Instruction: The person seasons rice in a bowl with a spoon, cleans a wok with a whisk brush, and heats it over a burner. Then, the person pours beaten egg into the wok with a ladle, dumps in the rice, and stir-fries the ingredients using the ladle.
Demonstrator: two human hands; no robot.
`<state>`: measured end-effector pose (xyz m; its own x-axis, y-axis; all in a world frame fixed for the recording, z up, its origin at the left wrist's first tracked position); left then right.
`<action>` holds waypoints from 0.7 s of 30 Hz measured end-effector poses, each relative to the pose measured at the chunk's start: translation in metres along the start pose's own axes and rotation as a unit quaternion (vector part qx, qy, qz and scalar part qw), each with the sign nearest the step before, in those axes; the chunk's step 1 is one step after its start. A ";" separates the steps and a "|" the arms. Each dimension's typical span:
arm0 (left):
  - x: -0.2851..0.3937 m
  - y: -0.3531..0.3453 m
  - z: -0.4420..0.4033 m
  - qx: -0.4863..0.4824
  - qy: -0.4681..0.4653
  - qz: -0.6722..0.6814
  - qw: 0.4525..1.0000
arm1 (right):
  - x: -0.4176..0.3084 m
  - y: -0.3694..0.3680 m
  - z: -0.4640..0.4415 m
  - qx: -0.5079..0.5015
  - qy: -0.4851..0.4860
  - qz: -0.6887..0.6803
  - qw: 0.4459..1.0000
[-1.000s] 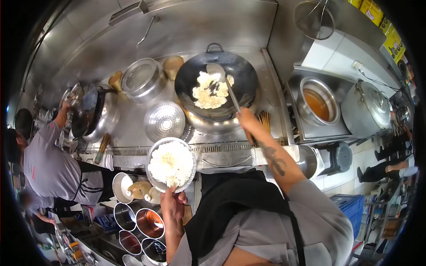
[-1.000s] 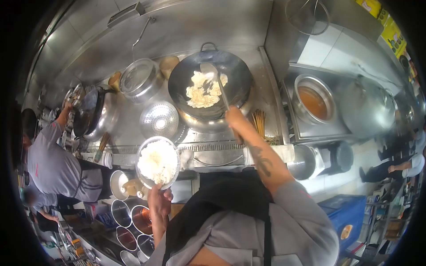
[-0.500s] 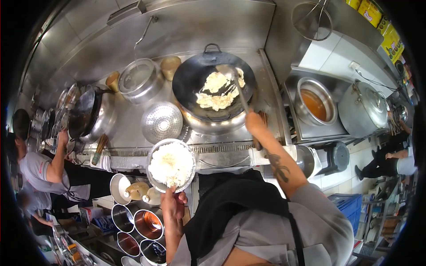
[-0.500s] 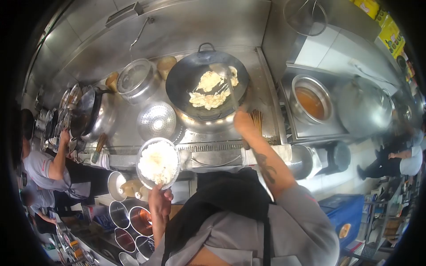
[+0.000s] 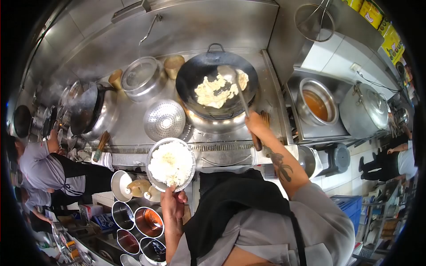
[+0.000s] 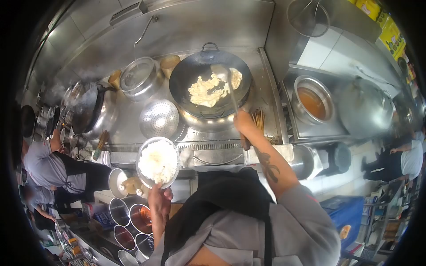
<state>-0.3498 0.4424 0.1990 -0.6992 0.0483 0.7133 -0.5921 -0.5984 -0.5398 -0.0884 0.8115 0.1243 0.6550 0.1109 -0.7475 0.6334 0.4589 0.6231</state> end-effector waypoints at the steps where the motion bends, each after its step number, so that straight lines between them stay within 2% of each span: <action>1: 0.001 0.001 0.001 -0.002 -0.001 -0.002 1.000 | -0.013 -0.012 0.008 -0.048 -0.009 -0.124 0.991; 3: 0.002 0.004 0.001 -0.006 -0.001 -0.005 1.000 | -0.033 -0.020 0.031 -0.139 -0.050 -0.324 0.934; 5: 0.001 0.010 0.000 -0.011 0.002 -0.004 1.000 | -0.038 -0.019 0.054 -0.220 -0.109 -0.470 0.848; 6: 0.002 0.010 0.001 -0.005 -0.002 -0.004 1.000 | -0.035 -0.008 0.061 -0.257 -0.094 -0.504 0.819; 9: 0.005 0.011 0.006 0.010 -0.011 0.001 1.000 | 0.002 0.018 0.051 -0.202 -0.118 -0.340 0.911; 10: 0.004 0.016 0.006 0.010 -0.012 0.005 1.000 | 0.009 0.022 0.038 -0.136 -0.089 -0.201 0.966; 11: 0.004 0.017 0.006 0.009 -0.013 0.007 1.000 | 0.015 0.020 0.023 -0.066 -0.057 -0.058 0.994; 12: 0.003 0.017 0.006 0.012 -0.011 0.009 1.000 | 0.014 0.020 0.013 0.007 -0.024 0.086 0.996; 15: 0.004 0.015 0.007 0.011 -0.006 0.008 1.000 | -0.003 -0.013 -0.009 -0.008 -0.055 0.115 0.992; 18: 0.006 0.015 0.005 -0.003 -0.006 0.005 1.000 | -0.041 -0.026 0.020 -0.127 -0.033 -0.159 0.978; 21: 0.007 0.013 0.006 -0.004 -0.010 0.003 1.000 | -0.049 -0.003 0.052 -0.215 -0.121 -0.337 0.909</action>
<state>-0.3601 0.4307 0.2001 -0.6948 0.0292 0.7186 -0.5913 -0.5919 -0.5477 -0.1010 0.7592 0.1714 0.2836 -0.4963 -0.8205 0.7384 0.6590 -0.1435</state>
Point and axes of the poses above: each hand's wrist, its own z-axis away from the middle knuckle, its own y-axis out of the back of the hand, x = y × z, the point moved 7 cm from there along -z, towards the middle knuckle, and after that the axes turned 11 degrees about -x, right-handed, at the moved point
